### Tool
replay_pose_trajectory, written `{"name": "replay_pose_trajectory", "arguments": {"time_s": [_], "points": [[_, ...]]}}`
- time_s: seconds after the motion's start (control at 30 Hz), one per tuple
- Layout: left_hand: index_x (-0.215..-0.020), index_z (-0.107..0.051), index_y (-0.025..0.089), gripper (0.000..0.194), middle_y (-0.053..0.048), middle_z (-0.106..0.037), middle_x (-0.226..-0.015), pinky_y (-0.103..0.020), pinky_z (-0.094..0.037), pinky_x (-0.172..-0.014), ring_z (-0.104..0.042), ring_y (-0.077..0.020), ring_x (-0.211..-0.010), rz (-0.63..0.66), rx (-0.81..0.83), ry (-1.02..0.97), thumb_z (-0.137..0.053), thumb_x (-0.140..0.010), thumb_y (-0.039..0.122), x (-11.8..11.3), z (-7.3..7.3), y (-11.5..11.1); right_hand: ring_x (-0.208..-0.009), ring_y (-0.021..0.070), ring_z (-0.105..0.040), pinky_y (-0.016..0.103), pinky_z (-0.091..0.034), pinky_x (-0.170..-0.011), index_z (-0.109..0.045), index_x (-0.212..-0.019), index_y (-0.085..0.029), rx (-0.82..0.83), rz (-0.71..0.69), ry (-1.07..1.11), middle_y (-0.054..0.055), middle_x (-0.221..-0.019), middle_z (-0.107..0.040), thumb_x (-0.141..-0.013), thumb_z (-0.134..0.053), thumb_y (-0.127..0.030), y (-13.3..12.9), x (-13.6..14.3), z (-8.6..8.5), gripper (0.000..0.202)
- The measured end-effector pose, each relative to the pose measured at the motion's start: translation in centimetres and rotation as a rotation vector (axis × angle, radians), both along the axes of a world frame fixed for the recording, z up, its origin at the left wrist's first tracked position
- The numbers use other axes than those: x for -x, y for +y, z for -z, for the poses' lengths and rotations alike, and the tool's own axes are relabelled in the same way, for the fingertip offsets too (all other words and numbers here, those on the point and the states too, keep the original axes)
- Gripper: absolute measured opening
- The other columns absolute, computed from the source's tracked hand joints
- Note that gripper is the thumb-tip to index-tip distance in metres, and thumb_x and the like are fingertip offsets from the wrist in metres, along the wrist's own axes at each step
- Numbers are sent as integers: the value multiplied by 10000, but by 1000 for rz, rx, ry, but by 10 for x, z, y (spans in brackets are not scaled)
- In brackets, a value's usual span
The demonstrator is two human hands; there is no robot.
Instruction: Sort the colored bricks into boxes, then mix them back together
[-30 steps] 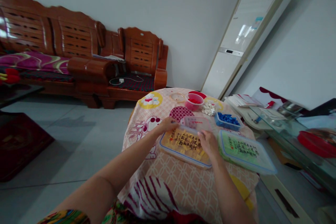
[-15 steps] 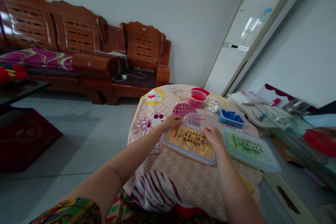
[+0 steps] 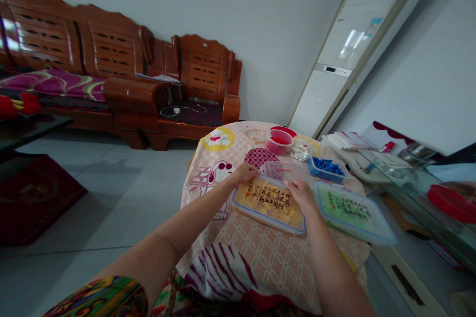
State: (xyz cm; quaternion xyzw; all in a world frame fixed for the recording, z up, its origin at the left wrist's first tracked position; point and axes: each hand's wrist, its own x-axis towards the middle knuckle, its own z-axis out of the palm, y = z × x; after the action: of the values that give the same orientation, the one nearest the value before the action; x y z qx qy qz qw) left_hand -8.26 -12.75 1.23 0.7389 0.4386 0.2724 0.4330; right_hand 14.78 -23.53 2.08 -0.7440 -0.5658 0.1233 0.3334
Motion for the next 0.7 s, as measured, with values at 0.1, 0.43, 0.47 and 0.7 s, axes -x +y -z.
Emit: {"name": "replay_pose_trajectory", "arguments": {"time_s": [0.1,0.43,0.47,0.7], "points": [[-547,-523,159,447,40,-393,-517,-210,-271,-514,-365,-89,-551,14,-5,-63,-528,-722,570,1,1,-2,-520,144,-469,253,-284,-510,-548,-520,-200,-24,-12,25,-32,-476,-490,-752,-525,-558,-2,-2,1,427],[-882,-695,142,393,-42,-683,-814,-232,-407,-655,-590,-155,-748,-283,-124,-50,-480,-808,462,35,9,-34,-1249,299,-531,433,-388,-1053,-587,-1308,-109,-181,54,273,180,-1346,-584,-834,-441,-585,-48,-18,36,687],[-889,-695,143,387,-50,-691,-822,-234,-410,-659,-600,-157,-751,-321,-136,-26,-498,-806,466,39,8,-38,-1270,295,-515,434,-374,-1071,-572,-1328,-118,-193,63,304,171,-1368,-569,-837,-439,-596,-52,-18,40,698],[-812,-715,162,291,-40,-696,-729,-228,-376,-626,-609,-139,-685,-433,-263,176,-585,-801,422,50,-11,-65,-1290,306,-493,451,-350,-1095,-567,-1331,-112,-217,79,366,170,-1373,-564,-823,-438,-613,-53,-13,43,725]]}}
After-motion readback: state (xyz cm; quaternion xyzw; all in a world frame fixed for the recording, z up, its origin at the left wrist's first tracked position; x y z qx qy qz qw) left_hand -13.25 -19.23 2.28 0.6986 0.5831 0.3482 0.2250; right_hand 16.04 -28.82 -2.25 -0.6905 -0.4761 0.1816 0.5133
